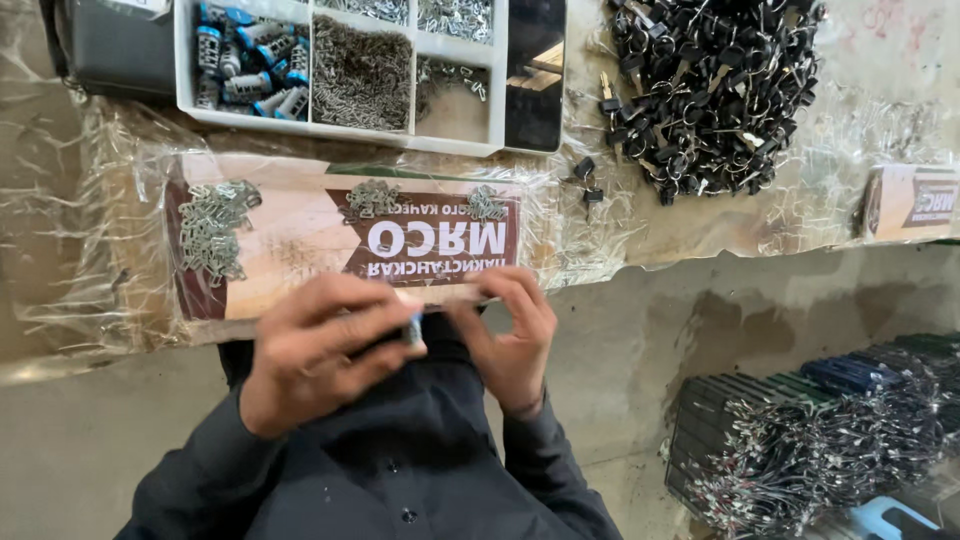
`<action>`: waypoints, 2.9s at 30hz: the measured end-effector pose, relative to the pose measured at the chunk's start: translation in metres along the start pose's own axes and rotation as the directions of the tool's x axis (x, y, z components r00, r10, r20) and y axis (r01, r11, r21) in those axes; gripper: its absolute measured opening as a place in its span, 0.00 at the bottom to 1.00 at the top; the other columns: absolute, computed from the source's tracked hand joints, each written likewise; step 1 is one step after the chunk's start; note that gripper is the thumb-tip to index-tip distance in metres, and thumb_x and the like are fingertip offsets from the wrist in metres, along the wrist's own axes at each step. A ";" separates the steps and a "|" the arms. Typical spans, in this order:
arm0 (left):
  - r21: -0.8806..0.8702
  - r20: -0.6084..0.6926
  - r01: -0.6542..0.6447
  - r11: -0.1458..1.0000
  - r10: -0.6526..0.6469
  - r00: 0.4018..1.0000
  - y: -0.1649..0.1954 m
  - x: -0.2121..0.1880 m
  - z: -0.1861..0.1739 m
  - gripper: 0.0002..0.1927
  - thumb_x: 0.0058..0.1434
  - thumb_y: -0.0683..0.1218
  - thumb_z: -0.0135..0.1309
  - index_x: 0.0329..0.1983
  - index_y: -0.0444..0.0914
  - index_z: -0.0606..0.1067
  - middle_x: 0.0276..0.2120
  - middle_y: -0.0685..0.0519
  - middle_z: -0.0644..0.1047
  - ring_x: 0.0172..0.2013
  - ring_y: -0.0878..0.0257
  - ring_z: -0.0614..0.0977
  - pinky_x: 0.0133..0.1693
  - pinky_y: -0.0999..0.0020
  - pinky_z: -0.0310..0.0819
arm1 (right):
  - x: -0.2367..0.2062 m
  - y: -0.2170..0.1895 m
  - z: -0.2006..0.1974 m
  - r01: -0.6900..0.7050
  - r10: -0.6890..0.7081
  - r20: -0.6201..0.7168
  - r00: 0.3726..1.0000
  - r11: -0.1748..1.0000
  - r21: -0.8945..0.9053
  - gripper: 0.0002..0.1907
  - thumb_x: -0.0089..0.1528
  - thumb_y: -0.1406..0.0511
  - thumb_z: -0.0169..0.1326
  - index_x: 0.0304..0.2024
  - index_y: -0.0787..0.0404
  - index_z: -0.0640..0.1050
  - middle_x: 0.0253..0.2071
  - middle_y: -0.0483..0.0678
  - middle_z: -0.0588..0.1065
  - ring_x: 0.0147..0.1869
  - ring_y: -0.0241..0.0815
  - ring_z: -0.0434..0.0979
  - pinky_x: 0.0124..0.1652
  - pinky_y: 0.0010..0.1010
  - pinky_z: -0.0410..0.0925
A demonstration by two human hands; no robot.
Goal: The person sits at a workbench assembling small metal components by hand, fitting pieces of each component together and placing finished ones into a compartmented plastic tray. Piles of unassembled black and blue metal parts surround the tray on the table.
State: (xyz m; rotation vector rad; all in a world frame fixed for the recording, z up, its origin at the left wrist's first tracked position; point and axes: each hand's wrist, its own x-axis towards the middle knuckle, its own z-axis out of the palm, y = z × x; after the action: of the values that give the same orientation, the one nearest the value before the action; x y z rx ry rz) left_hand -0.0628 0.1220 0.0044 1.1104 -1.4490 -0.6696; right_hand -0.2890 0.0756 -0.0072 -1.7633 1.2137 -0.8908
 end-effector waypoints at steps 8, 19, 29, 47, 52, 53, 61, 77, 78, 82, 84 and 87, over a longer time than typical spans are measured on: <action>0.041 -0.002 0.069 0.997 -0.069 0.998 -0.009 0.015 -0.003 0.23 0.50 0.40 0.71 0.51 0.40 0.81 0.45 0.50 0.80 0.41 0.58 0.83 0.42 0.65 0.79 | 0.016 0.010 0.002 0.184 -0.151 0.106 0.983 0.782 -0.596 0.55 0.44 0.51 0.75 0.66 0.66 0.68 0.45 0.52 0.69 0.49 0.53 0.71 0.49 0.44 0.68; -0.016 0.082 0.076 0.997 -0.074 0.994 -0.011 0.015 0.010 0.24 0.48 0.41 0.73 0.50 0.40 0.81 0.44 0.52 0.80 0.39 0.59 0.81 0.40 0.65 0.77 | -0.014 0.022 -0.003 -0.073 0.154 -0.030 0.988 0.622 0.780 0.07 0.61 0.69 0.61 0.42 0.61 0.81 0.34 0.52 0.80 0.35 0.44 0.80 0.36 0.32 0.74; -0.014 0.065 0.012 1.000 -0.011 0.998 -0.006 0.010 0.012 0.24 0.49 0.43 0.71 0.51 0.40 0.81 0.44 0.52 0.80 0.43 0.54 0.82 0.45 0.61 0.77 | 0.002 -0.013 0.001 0.145 -0.143 -0.025 0.989 0.961 0.234 0.10 0.59 0.81 0.60 0.41 0.68 0.79 0.42 0.56 0.81 0.45 0.45 0.83 0.46 0.30 0.76; 0.011 0.024 -0.033 0.999 0.032 0.999 -0.003 0.005 0.012 0.22 0.51 0.42 0.70 0.50 0.41 0.81 0.44 0.55 0.81 0.41 0.57 0.83 0.44 0.64 0.76 | -0.006 -0.021 0.009 0.105 -0.108 -0.005 0.994 0.958 0.268 0.09 0.61 0.83 0.57 0.42 0.71 0.78 0.44 0.51 0.75 0.47 0.38 0.76 0.48 0.25 0.71; 0.097 0.013 -0.071 0.993 0.070 0.997 -0.004 0.005 0.014 0.20 0.53 0.42 0.71 0.49 0.41 0.81 0.44 0.55 0.81 0.41 0.57 0.83 0.44 0.63 0.75 | -0.006 -0.010 0.004 -0.091 0.074 0.077 0.994 0.967 0.239 0.07 0.61 0.81 0.57 0.41 0.70 0.78 0.43 0.49 0.74 0.43 0.35 0.73 0.41 0.21 0.67; 0.104 0.015 -0.073 0.992 0.071 0.997 -0.005 0.004 0.014 0.20 0.53 0.43 0.71 0.49 0.41 0.81 0.44 0.55 0.81 0.41 0.57 0.83 0.44 0.62 0.75 | -0.004 -0.006 0.004 -0.166 0.118 0.140 0.983 0.896 0.413 0.07 0.62 0.80 0.57 0.41 0.69 0.77 0.44 0.48 0.74 0.44 0.35 0.74 0.43 0.22 0.68; 0.009 -0.035 -0.020 1.000 0.020 0.999 -0.005 0.000 0.003 0.22 0.50 0.41 0.72 0.49 0.40 0.81 0.44 0.53 0.81 0.40 0.57 0.83 0.43 0.63 0.77 | 0.015 0.002 0.010 -0.290 0.208 0.226 0.952 0.849 0.442 0.07 0.66 0.72 0.63 0.44 0.67 0.78 0.43 0.48 0.74 0.44 0.35 0.73 0.44 0.26 0.66; 0.023 -0.119 0.136 0.990 -0.133 0.984 -0.006 -0.002 -0.022 0.22 0.50 0.40 0.72 0.48 0.37 0.80 0.44 0.50 0.80 0.44 0.55 0.83 0.46 0.63 0.78 | 0.024 0.018 0.014 0.700 -0.597 0.365 0.714 0.614 -0.365 0.16 0.58 0.64 0.68 0.49 0.54 0.82 0.49 0.44 0.75 0.48 0.47 0.77 0.48 0.39 0.69; 0.031 -0.108 0.138 0.990 -0.134 0.985 -0.007 -0.001 -0.019 0.21 0.49 0.40 0.72 0.48 0.37 0.81 0.43 0.50 0.80 0.44 0.55 0.83 0.46 0.63 0.78 | 0.021 0.020 0.012 0.712 -0.602 0.384 0.700 0.626 -0.318 0.15 0.58 0.68 0.66 0.48 0.56 0.83 0.48 0.44 0.76 0.48 0.46 0.77 0.48 0.40 0.70; 0.063 -0.075 0.096 0.993 -0.091 0.993 -0.009 0.003 -0.013 0.20 0.49 0.39 0.72 0.46 0.38 0.81 0.42 0.52 0.80 0.42 0.56 0.83 0.45 0.63 0.78 | 0.008 0.015 0.013 0.228 -0.263 0.229 0.937 0.959 0.171 0.13 0.61 0.75 0.67 0.46 0.58 0.82 0.45 0.42 0.77 0.47 0.40 0.79 0.44 0.28 0.72; 0.067 -0.067 0.080 0.995 -0.075 0.995 -0.009 0.003 -0.011 0.20 0.49 0.39 0.72 0.46 0.39 0.82 0.41 0.52 0.80 0.42 0.56 0.83 0.45 0.63 0.78 | 0.006 0.009 0.010 -0.124 -0.001 0.281 0.960 0.896 0.426 0.11 0.62 0.77 0.62 0.45 0.60 0.82 0.45 0.46 0.77 0.48 0.41 0.78 0.48 0.30 0.72; 0.081 -0.047 0.064 0.995 -0.060 0.997 -0.009 0.004 -0.010 0.21 0.47 0.41 0.72 0.46 0.39 0.82 0.41 0.51 0.81 0.41 0.55 0.83 0.45 0.61 0.78 | 0.005 0.002 0.013 0.028 -0.032 0.066 0.997 0.998 0.056 0.10 0.61 0.78 0.61 0.44 0.64 0.83 0.42 0.49 0.78 0.42 0.37 0.78 0.43 0.26 0.72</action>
State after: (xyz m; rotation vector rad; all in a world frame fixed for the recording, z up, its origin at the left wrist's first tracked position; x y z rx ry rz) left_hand -0.0502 0.1167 -0.0003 1.2316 -1.4196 -0.6297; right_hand -0.2769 0.0729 -0.0137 -1.7575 1.1131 -0.8678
